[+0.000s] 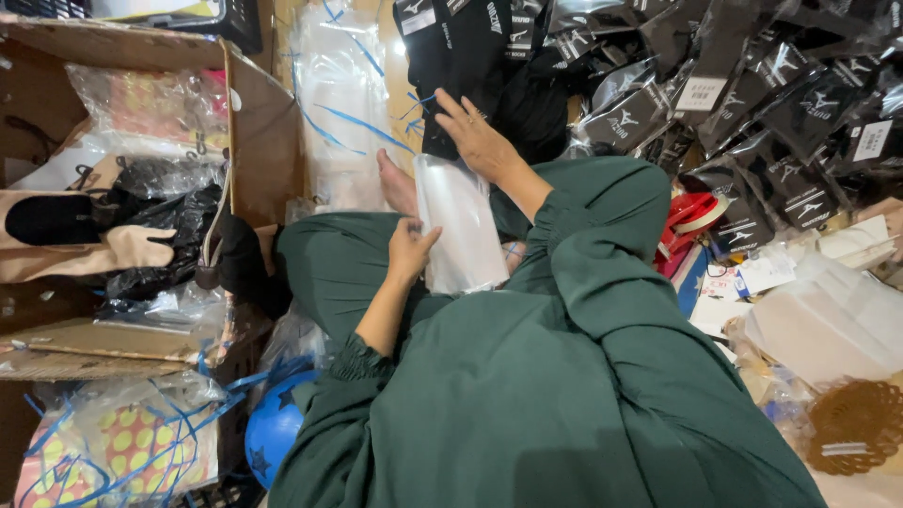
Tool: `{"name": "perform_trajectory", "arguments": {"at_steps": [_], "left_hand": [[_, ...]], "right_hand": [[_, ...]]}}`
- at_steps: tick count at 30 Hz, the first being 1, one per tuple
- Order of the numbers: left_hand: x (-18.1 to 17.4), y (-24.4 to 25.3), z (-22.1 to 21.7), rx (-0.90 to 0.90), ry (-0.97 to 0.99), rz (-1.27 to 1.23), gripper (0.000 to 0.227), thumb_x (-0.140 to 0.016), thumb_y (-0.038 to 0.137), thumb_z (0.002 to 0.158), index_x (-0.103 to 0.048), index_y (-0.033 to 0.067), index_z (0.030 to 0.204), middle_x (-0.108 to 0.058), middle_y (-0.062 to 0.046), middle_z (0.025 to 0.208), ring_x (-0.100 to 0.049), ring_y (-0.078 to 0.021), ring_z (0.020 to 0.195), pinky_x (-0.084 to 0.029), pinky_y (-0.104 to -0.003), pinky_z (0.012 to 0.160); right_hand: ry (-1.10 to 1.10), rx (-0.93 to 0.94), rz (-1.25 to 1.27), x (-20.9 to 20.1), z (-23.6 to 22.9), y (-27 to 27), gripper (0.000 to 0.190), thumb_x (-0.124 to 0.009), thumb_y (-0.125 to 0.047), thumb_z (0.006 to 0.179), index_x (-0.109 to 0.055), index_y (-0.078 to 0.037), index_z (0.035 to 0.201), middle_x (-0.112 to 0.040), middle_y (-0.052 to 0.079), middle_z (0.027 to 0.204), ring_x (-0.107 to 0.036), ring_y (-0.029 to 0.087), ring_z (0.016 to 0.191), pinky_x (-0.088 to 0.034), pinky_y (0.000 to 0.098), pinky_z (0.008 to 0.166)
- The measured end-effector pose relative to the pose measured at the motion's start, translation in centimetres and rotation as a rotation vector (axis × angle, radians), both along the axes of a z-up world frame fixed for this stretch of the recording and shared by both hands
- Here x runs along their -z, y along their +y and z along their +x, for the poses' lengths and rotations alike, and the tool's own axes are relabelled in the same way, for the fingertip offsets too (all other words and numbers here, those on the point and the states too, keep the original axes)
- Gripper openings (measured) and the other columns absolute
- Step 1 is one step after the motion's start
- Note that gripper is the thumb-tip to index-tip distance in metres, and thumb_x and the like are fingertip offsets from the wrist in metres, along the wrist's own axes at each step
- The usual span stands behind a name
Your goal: The person places individual pairs of black socks into clear plastic bags and seals them by hand while sitting on the floor surrounded by bulk inventory.
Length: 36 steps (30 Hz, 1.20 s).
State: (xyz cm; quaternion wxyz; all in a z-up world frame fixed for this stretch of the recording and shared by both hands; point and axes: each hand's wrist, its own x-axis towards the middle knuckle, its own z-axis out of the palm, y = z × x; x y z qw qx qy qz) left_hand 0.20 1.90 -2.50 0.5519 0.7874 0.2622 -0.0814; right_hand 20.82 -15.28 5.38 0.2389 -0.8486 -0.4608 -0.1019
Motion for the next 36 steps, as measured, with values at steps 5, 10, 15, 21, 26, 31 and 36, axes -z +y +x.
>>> {"name": "perform_trajectory", "arguments": {"at_steps": [5, 10, 15, 21, 26, 31, 36], "left_hand": [[-2.4, -0.3, -0.5, -0.131, 0.161, -0.548, 0.031, -0.085, 0.016, 0.081, -0.065, -0.0014, 0.098, -0.051, -0.002, 0.060, -0.046, -0.0106, 0.042, -0.035, -0.022, 0.037], [2.4, -0.6, -1.1, -0.248, 0.250, -0.659, 0.029, -0.084, 0.015, 0.086, -0.069, 0.0010, 0.106, -0.073, -0.012, 0.081, -0.074, -0.0215, 0.069, -0.062, -0.035, 0.058], [-8.3, -3.5, -0.7, -0.357, 0.155, -0.718, 0.015, -0.071, 0.022, 0.096, -0.066, 0.0079, 0.095, -0.056, 0.000, 0.073, -0.059, -0.0096, 0.060, -0.051, -0.018, 0.051], [-9.1, -4.1, 0.5, -0.323, 0.070, -0.796, 0.021, -0.080, 0.021, 0.092, -0.063, 0.0092, 0.088, -0.053, 0.002, 0.063, -0.054, -0.0050, 0.052, -0.048, -0.016, 0.045], [-8.0, -4.7, 1.0, -0.317, 0.061, -0.895, 0.024, -0.078, 0.019, 0.093, -0.057, 0.0110, 0.085, -0.054, 0.000, 0.063, -0.057, -0.0070, 0.049, -0.053, -0.022, 0.047], [-7.2, -5.6, 1.4, -0.264, 0.043, -0.970, 0.023, -0.071, 0.020, 0.096, -0.054, 0.0125, 0.084, -0.060, -0.009, 0.067, -0.067, -0.0155, 0.054, -0.063, -0.034, 0.056], [-9.9, -6.3, 1.0, -0.091, 0.033, -1.000, 0.024, -0.055, 0.038, 0.102, -0.050, 0.0160, 0.093, -0.072, -0.035, 0.098, -0.078, -0.0382, 0.083, -0.066, -0.040, 0.068]], "right_hand": [[-0.065, 0.147, 0.138, 0.2, 1.2, -1.0, 0.064, -0.072, -0.001, 0.075, -0.053, -0.004, 0.136, -0.048, 0.013, 0.130, -0.051, 0.034, 0.121, -0.045, 0.0455, 0.103], [0.071, 0.286, 0.304, -3.9, 3.0, -3.8, 0.063, -0.065, 0.015, 0.078, -0.051, 0.005, 0.138, -0.053, 0.027, 0.143, -0.053, 0.041, 0.134, -0.043, 0.0455, 0.114], [0.073, 0.675, 0.726, -10.0, 4.7, -11.8, 0.031, -0.090, -0.022, 0.088, -0.072, -0.004, 0.105, -0.071, 0.017, 0.091, -0.071, 0.033, 0.085, -0.054, 0.0423, 0.077], [0.677, 0.302, 0.552, -16.0, -1.9, -22.0, 0.061, -0.094, -0.011, 0.082, -0.062, -0.006, 0.134, -0.067, 0.013, 0.115, -0.058, 0.015, 0.107, -0.050, 0.0324, 0.101], [1.037, 0.267, 0.373, -16.8, -7.7, -24.6, 0.057, -0.087, -0.002, 0.066, -0.070, -0.004, 0.120, -0.073, 0.010, 0.106, -0.064, 0.013, 0.100, -0.053, 0.0313, 0.097], [1.112, 0.354, 0.320, -8.2, -10.3, -24.8, 0.022, -0.082, -0.007, 0.088, -0.074, -0.008, 0.108, -0.071, -0.002, 0.098, -0.057, 0.010, 0.092, -0.050, 0.0315, 0.090], [0.906, 0.511, -0.136, -7.0, -12.9, -24.8, 0.027, -0.067, -0.037, 0.102, -0.073, -0.010, 0.103, -0.074, 0.020, 0.088, -0.069, 0.044, 0.091, -0.050, 0.0518, 0.080]]}}
